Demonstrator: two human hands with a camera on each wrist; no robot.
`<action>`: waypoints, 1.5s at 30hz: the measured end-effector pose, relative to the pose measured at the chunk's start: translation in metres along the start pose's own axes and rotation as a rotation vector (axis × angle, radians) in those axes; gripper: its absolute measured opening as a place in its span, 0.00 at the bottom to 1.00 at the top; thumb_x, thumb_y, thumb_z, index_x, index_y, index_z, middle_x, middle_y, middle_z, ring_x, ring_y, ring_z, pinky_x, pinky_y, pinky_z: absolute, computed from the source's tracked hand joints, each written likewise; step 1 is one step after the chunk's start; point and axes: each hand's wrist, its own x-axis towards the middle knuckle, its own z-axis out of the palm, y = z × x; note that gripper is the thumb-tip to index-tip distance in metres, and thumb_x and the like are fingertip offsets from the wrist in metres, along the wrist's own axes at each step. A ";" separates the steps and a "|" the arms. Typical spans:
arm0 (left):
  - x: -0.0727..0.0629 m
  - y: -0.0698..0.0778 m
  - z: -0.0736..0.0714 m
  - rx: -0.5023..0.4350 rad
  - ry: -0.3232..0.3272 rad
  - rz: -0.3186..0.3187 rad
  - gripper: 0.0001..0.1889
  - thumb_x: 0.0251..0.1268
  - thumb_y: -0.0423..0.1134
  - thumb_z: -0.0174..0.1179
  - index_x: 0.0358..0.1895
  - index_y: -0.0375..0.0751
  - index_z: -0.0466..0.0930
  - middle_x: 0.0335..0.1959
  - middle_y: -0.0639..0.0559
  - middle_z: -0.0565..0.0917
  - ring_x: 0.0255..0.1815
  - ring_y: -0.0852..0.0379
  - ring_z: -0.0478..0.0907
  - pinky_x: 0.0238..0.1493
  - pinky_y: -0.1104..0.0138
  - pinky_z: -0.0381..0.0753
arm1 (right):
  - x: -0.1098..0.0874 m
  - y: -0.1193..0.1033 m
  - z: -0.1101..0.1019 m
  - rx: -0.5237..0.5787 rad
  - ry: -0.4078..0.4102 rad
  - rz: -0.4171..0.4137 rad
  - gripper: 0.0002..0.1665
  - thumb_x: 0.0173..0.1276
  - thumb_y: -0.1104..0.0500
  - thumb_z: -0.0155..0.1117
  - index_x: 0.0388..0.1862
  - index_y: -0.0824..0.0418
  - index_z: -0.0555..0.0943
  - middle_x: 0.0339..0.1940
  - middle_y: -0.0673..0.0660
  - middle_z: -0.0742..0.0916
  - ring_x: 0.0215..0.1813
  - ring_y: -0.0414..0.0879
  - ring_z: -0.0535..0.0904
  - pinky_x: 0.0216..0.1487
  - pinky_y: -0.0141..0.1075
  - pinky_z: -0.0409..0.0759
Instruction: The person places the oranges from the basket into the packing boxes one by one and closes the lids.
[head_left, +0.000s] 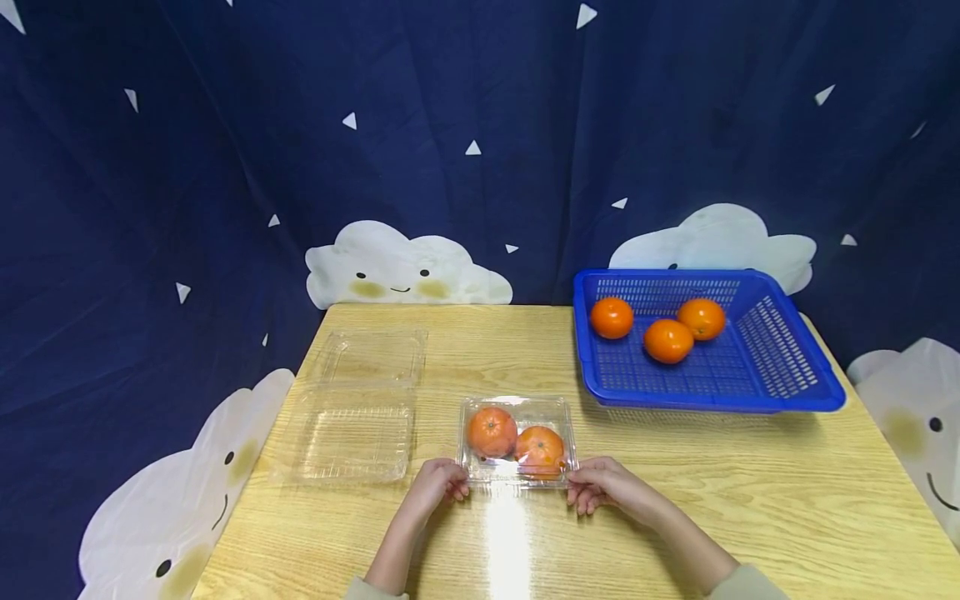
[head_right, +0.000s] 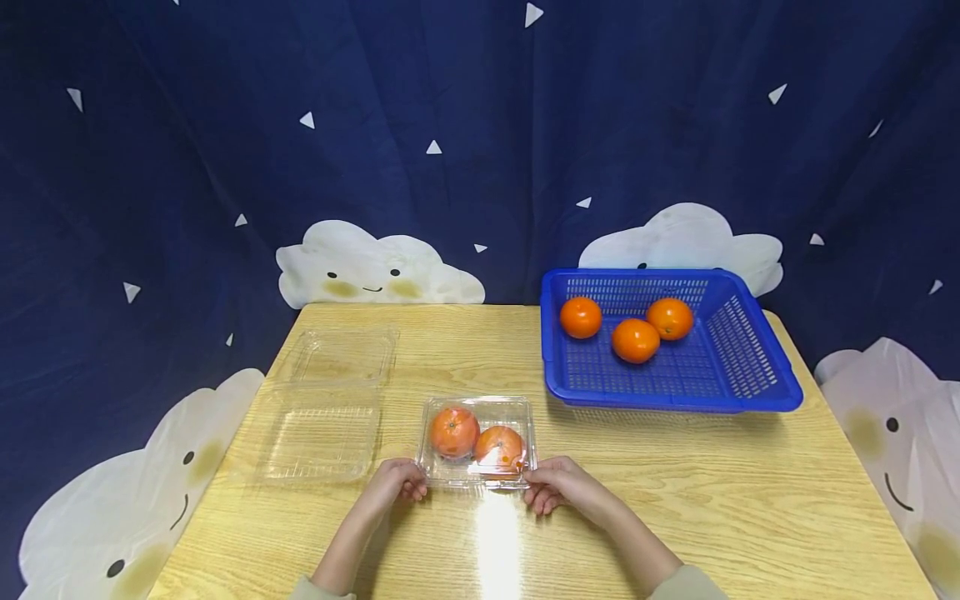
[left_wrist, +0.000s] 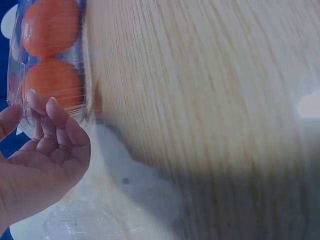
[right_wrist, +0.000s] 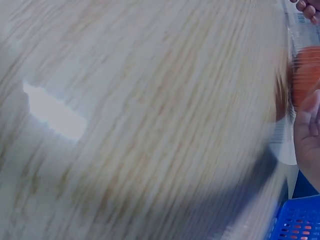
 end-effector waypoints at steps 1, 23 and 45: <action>0.000 0.000 0.000 -0.007 0.000 -0.002 0.08 0.53 0.28 0.47 0.23 0.25 0.73 0.13 0.54 0.73 0.16 0.62 0.70 0.23 0.71 0.67 | 0.000 0.000 -0.001 0.011 -0.015 0.010 0.19 0.68 0.60 0.49 0.37 0.80 0.75 0.27 0.55 0.85 0.24 0.38 0.79 0.26 0.27 0.76; 0.010 -0.013 -0.001 -0.040 -0.024 -0.018 0.06 0.52 0.26 0.47 0.22 0.32 0.71 0.13 0.56 0.73 0.17 0.65 0.68 0.23 0.74 0.68 | -0.002 0.000 -0.005 0.165 -0.021 0.081 0.10 0.67 0.63 0.51 0.37 0.68 0.79 0.27 0.51 0.86 0.27 0.36 0.81 0.27 0.23 0.76; 0.010 -0.019 -0.001 -0.039 -0.012 -0.033 0.06 0.56 0.29 0.47 0.23 0.35 0.70 0.15 0.55 0.71 0.18 0.63 0.67 0.25 0.73 0.69 | -0.002 -0.002 0.003 0.027 0.044 0.065 0.17 0.66 0.59 0.52 0.39 0.76 0.75 0.24 0.51 0.84 0.23 0.36 0.78 0.25 0.25 0.75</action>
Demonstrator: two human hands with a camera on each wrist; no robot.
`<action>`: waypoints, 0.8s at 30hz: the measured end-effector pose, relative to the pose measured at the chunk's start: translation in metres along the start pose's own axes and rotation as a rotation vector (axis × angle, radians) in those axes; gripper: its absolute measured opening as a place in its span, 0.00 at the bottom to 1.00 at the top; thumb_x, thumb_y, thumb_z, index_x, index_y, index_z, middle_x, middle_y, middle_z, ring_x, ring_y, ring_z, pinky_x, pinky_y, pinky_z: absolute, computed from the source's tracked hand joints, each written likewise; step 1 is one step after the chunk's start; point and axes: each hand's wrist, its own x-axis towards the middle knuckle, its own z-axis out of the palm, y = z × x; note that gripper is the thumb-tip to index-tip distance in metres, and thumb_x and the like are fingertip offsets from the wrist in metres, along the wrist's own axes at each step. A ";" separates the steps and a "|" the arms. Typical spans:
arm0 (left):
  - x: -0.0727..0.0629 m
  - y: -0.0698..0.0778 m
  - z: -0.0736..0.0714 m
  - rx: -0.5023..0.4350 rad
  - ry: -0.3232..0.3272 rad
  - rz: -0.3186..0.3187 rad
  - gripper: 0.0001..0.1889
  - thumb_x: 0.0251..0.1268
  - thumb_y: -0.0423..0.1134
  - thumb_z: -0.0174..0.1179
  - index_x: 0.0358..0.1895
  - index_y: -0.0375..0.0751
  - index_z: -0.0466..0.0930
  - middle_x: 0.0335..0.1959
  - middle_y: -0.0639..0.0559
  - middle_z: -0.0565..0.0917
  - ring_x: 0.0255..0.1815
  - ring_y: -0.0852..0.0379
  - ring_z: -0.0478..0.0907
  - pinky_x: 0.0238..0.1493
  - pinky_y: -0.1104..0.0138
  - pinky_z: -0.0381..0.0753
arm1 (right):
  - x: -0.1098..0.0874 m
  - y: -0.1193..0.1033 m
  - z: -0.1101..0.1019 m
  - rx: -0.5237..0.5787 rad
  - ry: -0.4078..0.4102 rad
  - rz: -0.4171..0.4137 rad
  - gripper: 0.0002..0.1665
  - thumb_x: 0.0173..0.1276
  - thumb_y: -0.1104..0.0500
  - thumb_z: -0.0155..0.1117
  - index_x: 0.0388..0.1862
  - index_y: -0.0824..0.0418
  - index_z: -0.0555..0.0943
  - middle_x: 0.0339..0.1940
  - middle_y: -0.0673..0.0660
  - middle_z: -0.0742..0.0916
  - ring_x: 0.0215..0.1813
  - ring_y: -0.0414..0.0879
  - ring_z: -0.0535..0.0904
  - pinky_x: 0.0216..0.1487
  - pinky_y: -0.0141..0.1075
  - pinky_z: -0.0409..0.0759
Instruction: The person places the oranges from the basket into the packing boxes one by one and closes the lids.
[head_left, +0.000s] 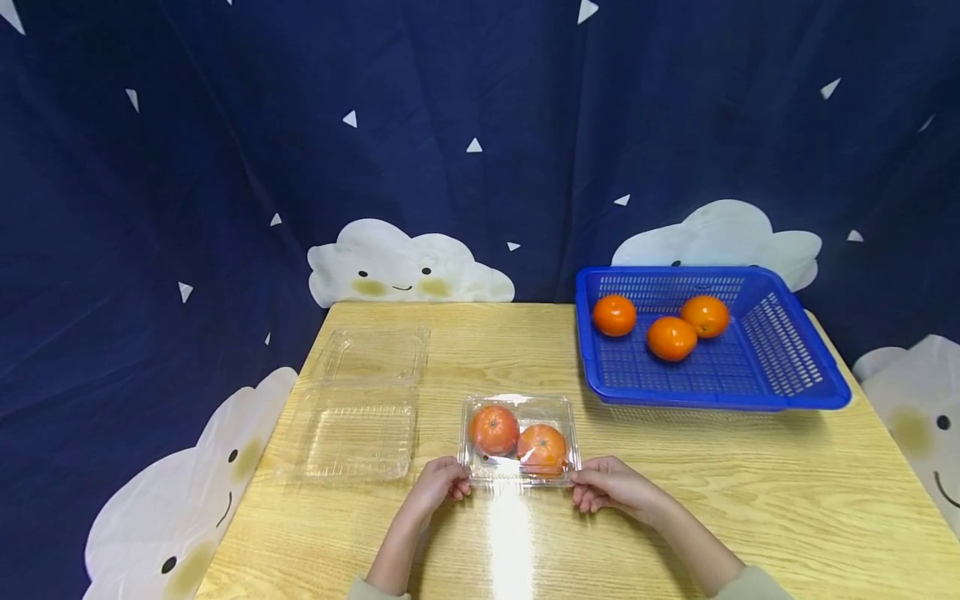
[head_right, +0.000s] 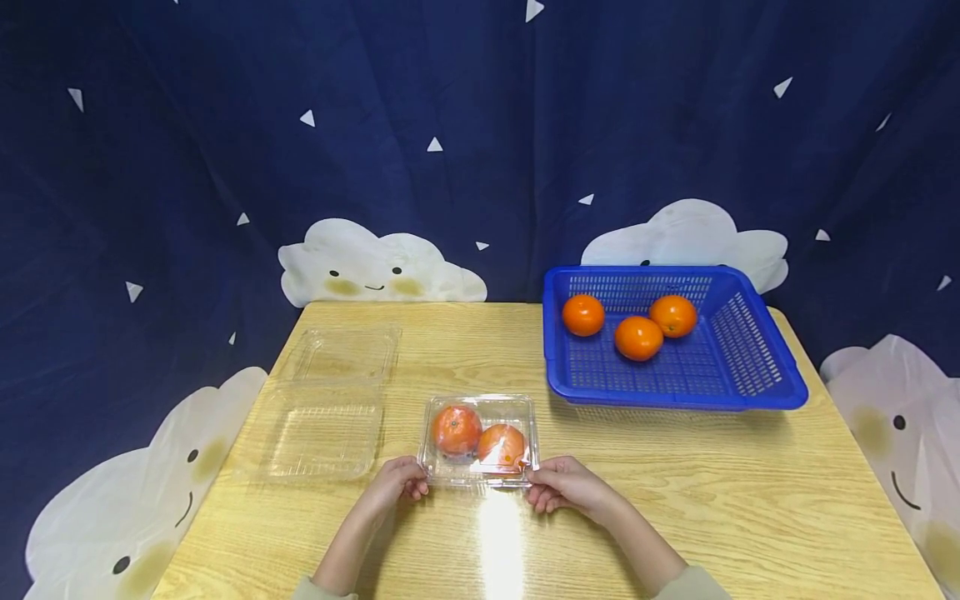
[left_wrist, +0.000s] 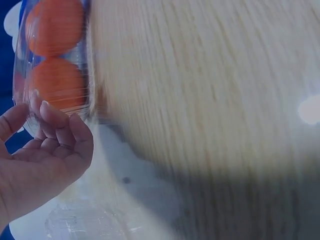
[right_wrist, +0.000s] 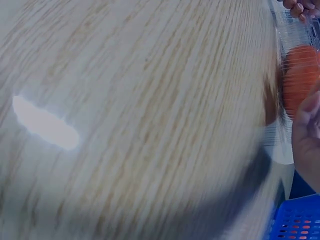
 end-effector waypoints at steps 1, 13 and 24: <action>0.002 -0.004 0.000 0.032 0.016 0.019 0.06 0.56 0.30 0.48 0.23 0.35 0.70 0.15 0.55 0.70 0.18 0.63 0.66 0.23 0.73 0.68 | -0.001 -0.001 0.002 -0.048 0.021 -0.014 0.18 0.66 0.59 0.52 0.39 0.77 0.74 0.24 0.51 0.83 0.23 0.36 0.78 0.24 0.26 0.74; 0.002 -0.014 0.008 0.683 0.336 0.315 0.06 0.54 0.36 0.54 0.32 0.36 0.70 0.24 0.51 0.69 0.24 0.59 0.66 0.23 0.69 0.68 | 0.000 -0.015 0.027 -0.749 0.537 -0.247 0.33 0.51 0.65 0.67 0.55 0.70 0.66 0.40 0.58 0.77 0.37 0.46 0.74 0.37 0.34 0.76; -0.001 -0.010 0.009 0.727 0.271 0.529 0.32 0.46 0.34 0.56 0.60 0.34 0.65 0.61 0.42 0.66 0.62 0.43 0.62 0.57 0.50 0.68 | 0.003 -0.014 0.034 -0.995 0.627 -0.517 0.44 0.39 0.62 0.68 0.61 0.64 0.67 0.61 0.64 0.70 0.62 0.62 0.66 0.55 0.58 0.68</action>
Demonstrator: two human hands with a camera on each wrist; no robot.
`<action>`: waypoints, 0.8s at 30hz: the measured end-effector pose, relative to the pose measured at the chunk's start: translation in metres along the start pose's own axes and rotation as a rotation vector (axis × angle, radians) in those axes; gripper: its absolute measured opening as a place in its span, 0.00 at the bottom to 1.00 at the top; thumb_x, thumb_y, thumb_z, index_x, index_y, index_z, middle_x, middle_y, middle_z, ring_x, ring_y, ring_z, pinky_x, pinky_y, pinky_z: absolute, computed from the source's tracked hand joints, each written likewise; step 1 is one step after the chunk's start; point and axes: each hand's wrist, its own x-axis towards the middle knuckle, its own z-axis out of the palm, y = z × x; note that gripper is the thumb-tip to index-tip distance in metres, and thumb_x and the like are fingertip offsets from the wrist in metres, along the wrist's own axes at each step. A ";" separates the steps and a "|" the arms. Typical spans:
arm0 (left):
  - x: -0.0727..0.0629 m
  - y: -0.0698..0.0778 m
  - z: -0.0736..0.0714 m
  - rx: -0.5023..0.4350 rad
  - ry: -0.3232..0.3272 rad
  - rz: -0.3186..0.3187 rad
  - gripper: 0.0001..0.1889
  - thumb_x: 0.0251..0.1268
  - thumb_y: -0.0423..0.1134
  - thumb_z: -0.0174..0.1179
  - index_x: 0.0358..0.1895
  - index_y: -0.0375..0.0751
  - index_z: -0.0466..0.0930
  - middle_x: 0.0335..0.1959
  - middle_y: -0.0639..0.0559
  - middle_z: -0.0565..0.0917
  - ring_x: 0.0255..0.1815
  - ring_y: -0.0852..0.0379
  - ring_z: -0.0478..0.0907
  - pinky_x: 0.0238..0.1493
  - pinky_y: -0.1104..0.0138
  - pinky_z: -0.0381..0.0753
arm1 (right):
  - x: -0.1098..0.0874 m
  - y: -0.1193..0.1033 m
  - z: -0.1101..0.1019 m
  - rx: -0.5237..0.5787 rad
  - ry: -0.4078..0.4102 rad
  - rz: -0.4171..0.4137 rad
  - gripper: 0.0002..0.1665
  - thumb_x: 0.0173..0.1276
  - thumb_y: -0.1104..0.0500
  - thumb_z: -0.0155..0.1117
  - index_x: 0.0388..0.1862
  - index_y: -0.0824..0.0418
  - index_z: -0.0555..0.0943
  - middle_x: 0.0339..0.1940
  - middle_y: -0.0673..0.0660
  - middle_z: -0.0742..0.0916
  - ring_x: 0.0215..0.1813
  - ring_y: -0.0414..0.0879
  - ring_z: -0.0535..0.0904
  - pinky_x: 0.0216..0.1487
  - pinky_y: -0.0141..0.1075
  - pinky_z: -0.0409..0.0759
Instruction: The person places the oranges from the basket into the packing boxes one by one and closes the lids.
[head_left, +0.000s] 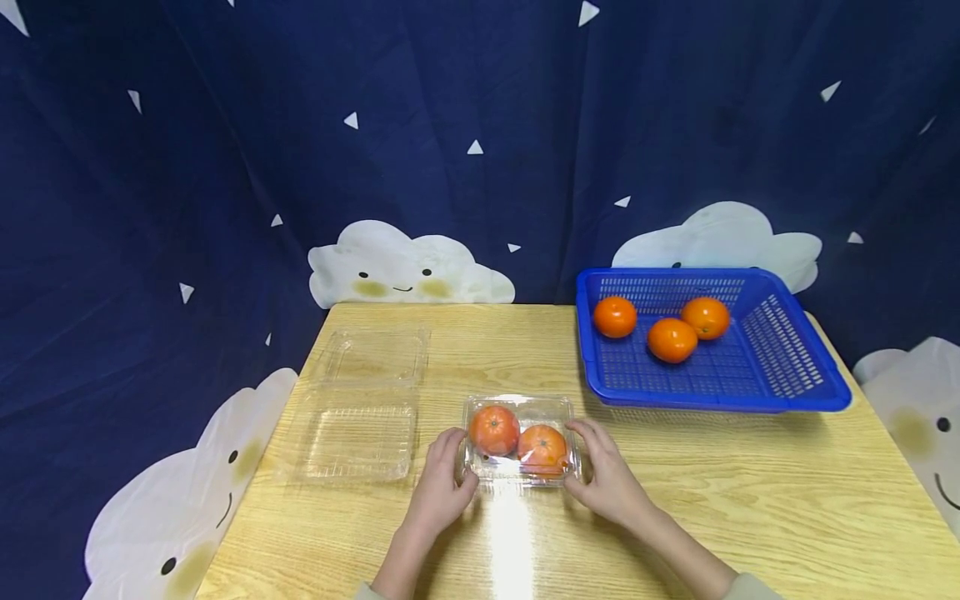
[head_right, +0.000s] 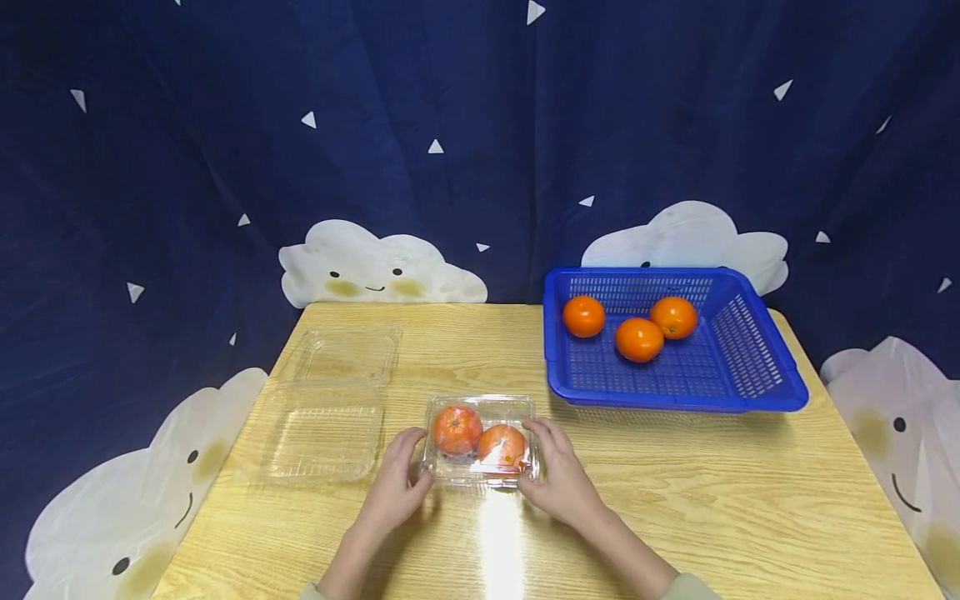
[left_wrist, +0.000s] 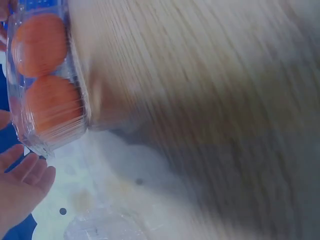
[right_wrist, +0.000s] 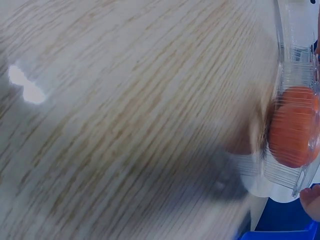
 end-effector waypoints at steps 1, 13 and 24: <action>0.000 0.000 0.000 -0.005 -0.013 0.004 0.32 0.46 0.35 0.56 0.61 0.35 0.64 0.62 0.42 0.65 0.64 0.44 0.61 0.57 0.50 0.68 | 0.000 0.000 0.001 -0.003 -0.002 -0.014 0.43 0.40 0.61 0.69 0.60 0.64 0.68 0.61 0.64 0.70 0.62 0.62 0.65 0.55 0.58 0.68; 0.003 0.003 0.006 0.160 -0.005 0.175 0.31 0.53 0.47 0.60 0.60 0.38 0.67 0.65 0.43 0.64 0.66 0.46 0.59 0.60 0.51 0.65 | 0.002 -0.006 0.011 -0.096 0.003 -0.172 0.39 0.48 0.52 0.73 0.60 0.59 0.72 0.63 0.65 0.69 0.63 0.62 0.65 0.52 0.54 0.72; 0.004 0.003 0.014 0.298 0.004 0.263 0.29 0.57 0.52 0.58 0.59 0.40 0.70 0.64 0.43 0.65 0.65 0.44 0.60 0.59 0.53 0.67 | 0.000 -0.004 0.020 -0.173 0.044 -0.303 0.33 0.49 0.56 0.72 0.55 0.64 0.76 0.59 0.62 0.74 0.61 0.61 0.68 0.57 0.51 0.69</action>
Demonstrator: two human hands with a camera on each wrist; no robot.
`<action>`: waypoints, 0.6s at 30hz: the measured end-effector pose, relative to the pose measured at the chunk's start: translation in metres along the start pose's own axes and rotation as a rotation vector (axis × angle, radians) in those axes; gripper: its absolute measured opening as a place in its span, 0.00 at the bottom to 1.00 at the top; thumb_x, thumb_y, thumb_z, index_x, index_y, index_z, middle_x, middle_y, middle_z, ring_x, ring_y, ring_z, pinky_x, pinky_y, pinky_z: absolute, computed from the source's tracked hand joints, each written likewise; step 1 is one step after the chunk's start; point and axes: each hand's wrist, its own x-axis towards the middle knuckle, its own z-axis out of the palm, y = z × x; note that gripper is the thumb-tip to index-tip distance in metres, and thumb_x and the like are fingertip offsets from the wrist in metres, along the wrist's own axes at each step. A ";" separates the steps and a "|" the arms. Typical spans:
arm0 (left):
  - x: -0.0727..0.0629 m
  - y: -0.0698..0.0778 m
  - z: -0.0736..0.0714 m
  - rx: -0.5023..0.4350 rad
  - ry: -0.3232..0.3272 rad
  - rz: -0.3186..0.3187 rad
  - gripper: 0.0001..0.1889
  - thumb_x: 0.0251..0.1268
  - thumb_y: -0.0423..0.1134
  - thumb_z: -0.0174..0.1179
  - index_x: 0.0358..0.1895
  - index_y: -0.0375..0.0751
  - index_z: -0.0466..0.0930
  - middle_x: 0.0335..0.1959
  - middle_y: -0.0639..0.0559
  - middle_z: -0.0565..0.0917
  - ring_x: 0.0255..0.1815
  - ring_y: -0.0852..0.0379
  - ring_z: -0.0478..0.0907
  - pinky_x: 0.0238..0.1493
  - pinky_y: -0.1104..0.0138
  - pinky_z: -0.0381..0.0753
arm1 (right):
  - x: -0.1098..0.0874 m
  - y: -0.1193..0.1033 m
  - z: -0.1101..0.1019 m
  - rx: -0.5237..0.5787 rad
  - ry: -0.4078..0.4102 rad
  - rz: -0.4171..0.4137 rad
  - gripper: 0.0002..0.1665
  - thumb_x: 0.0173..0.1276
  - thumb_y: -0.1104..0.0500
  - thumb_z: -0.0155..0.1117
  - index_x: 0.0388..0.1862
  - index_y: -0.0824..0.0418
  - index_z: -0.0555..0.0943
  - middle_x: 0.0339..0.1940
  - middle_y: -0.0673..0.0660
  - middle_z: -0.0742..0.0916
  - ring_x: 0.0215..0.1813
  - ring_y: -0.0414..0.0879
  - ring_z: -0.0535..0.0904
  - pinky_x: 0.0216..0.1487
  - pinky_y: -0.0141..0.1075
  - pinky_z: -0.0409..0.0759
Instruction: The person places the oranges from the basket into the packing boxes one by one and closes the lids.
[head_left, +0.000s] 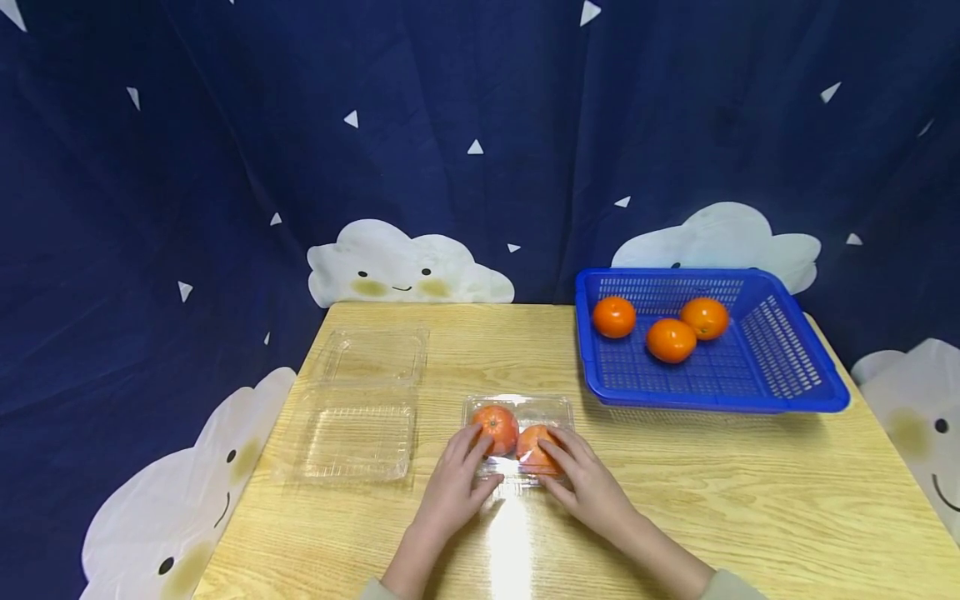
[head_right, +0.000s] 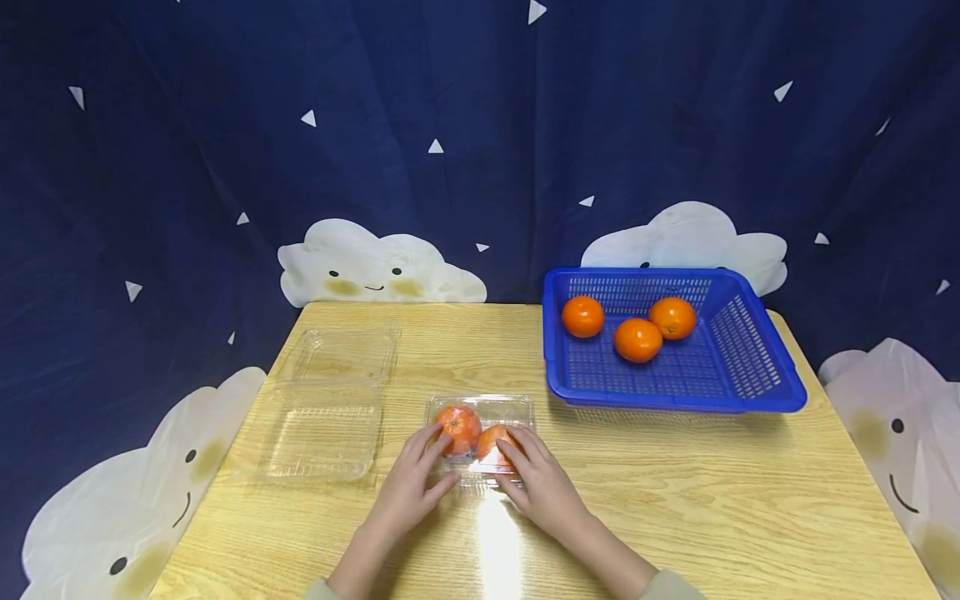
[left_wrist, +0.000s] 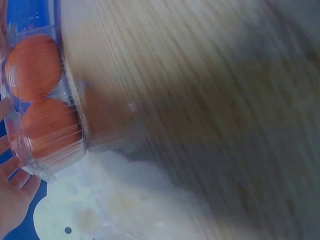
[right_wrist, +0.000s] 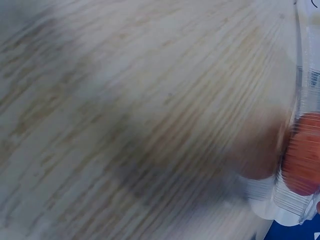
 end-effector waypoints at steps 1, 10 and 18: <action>0.000 0.000 0.001 0.005 -0.001 -0.003 0.29 0.57 0.52 0.58 0.59 0.40 0.71 0.64 0.44 0.65 0.65 0.44 0.60 0.59 0.54 0.67 | -0.001 0.000 0.001 -0.003 0.003 -0.006 0.32 0.49 0.56 0.72 0.55 0.64 0.76 0.59 0.62 0.74 0.60 0.61 0.68 0.57 0.51 0.69; -0.001 0.001 0.004 0.006 0.005 -0.013 0.27 0.57 0.52 0.58 0.56 0.41 0.73 0.63 0.44 0.65 0.65 0.44 0.60 0.58 0.55 0.69 | -0.002 0.001 0.002 -0.018 0.006 -0.024 0.32 0.50 0.56 0.72 0.55 0.64 0.76 0.59 0.62 0.74 0.61 0.61 0.68 0.57 0.51 0.69; 0.000 0.000 0.003 0.007 0.002 -0.014 0.27 0.56 0.52 0.59 0.56 0.41 0.73 0.63 0.44 0.65 0.65 0.45 0.60 0.58 0.55 0.68 | -0.002 0.003 0.003 -0.014 0.021 -0.032 0.32 0.49 0.56 0.72 0.54 0.64 0.76 0.58 0.62 0.74 0.60 0.59 0.68 0.57 0.50 0.69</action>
